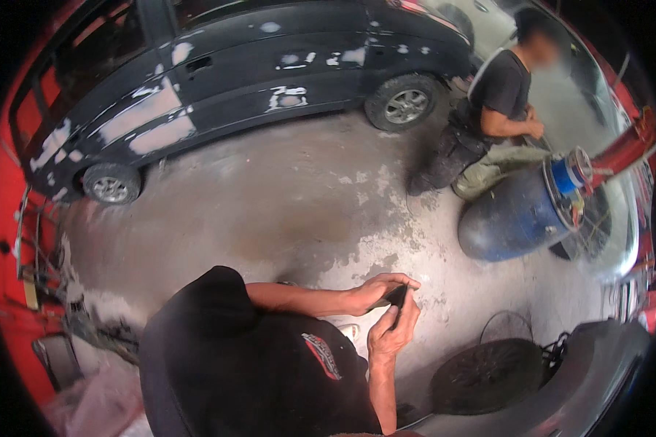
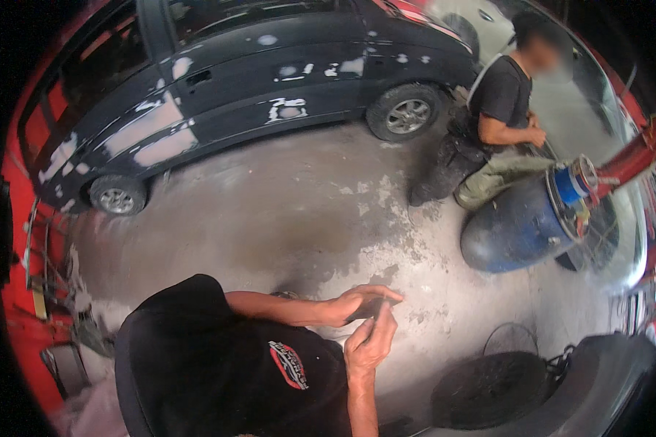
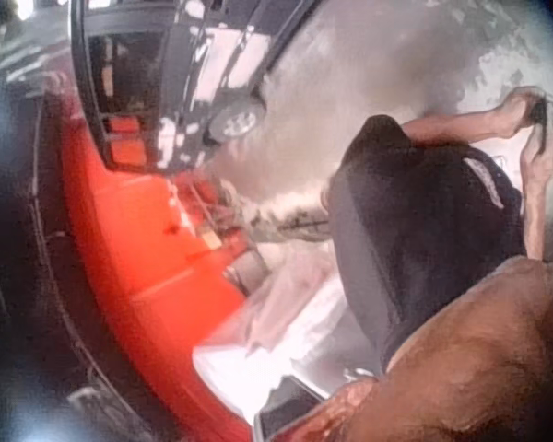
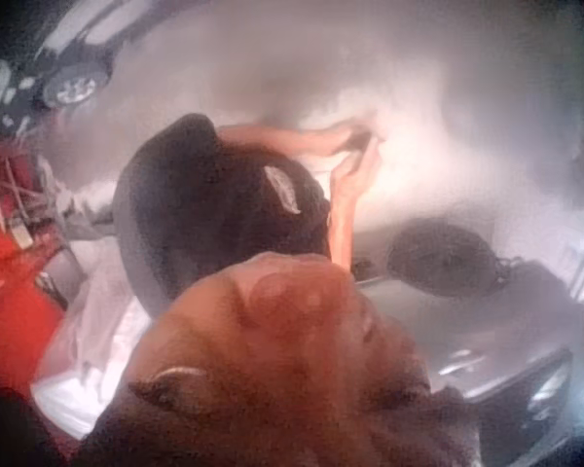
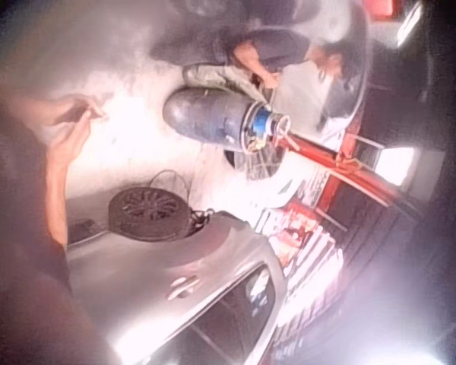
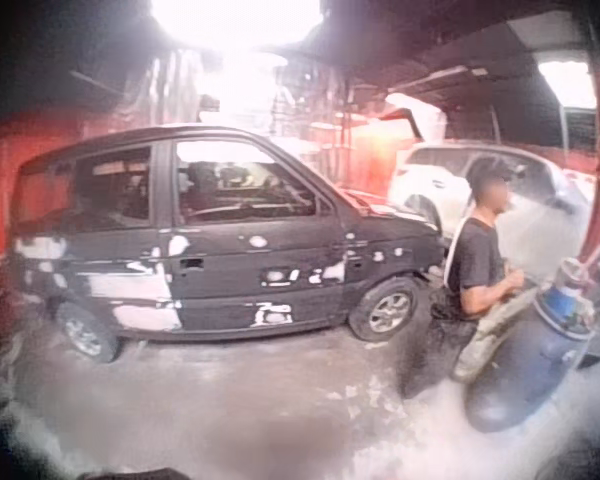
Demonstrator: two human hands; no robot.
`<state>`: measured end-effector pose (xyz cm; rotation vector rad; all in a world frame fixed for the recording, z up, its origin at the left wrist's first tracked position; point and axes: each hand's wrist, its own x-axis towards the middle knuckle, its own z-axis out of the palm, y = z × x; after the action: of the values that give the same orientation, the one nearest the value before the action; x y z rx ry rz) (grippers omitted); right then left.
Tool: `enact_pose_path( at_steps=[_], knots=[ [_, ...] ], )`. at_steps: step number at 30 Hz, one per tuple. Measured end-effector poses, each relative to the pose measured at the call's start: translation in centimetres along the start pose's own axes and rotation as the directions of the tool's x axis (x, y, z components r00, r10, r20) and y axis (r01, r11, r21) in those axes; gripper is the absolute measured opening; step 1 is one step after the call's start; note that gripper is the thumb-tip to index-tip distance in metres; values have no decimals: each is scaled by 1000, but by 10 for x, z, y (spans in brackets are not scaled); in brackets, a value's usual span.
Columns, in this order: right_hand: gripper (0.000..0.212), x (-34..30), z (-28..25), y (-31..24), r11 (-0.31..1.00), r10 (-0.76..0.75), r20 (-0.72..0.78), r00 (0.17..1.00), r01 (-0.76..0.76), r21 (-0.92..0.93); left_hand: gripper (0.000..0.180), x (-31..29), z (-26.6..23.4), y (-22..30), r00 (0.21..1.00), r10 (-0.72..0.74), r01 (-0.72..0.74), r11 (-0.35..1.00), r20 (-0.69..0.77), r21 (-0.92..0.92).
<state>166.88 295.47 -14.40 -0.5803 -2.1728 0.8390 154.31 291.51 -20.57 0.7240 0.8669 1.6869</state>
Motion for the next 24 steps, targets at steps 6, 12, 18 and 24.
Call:
enact_pose_path(
  at_steps=[6,12,18,24],
  knots=[
    [45,39,-21,38,968,141,146,979,-168,189,59,-4,40,9,972,66,-11,972,-227,235],
    [45,47,-6,24,900,92,315,945,-214,379,61,-31,46,28,904,26,96,960,-426,262],
    [44,83,9,67,776,305,498,812,-515,365,52,-52,65,62,901,58,171,863,-431,475],
    [48,54,25,-15,858,-122,374,919,-92,505,36,-47,14,61,570,179,-114,984,-802,139]
  ],
)
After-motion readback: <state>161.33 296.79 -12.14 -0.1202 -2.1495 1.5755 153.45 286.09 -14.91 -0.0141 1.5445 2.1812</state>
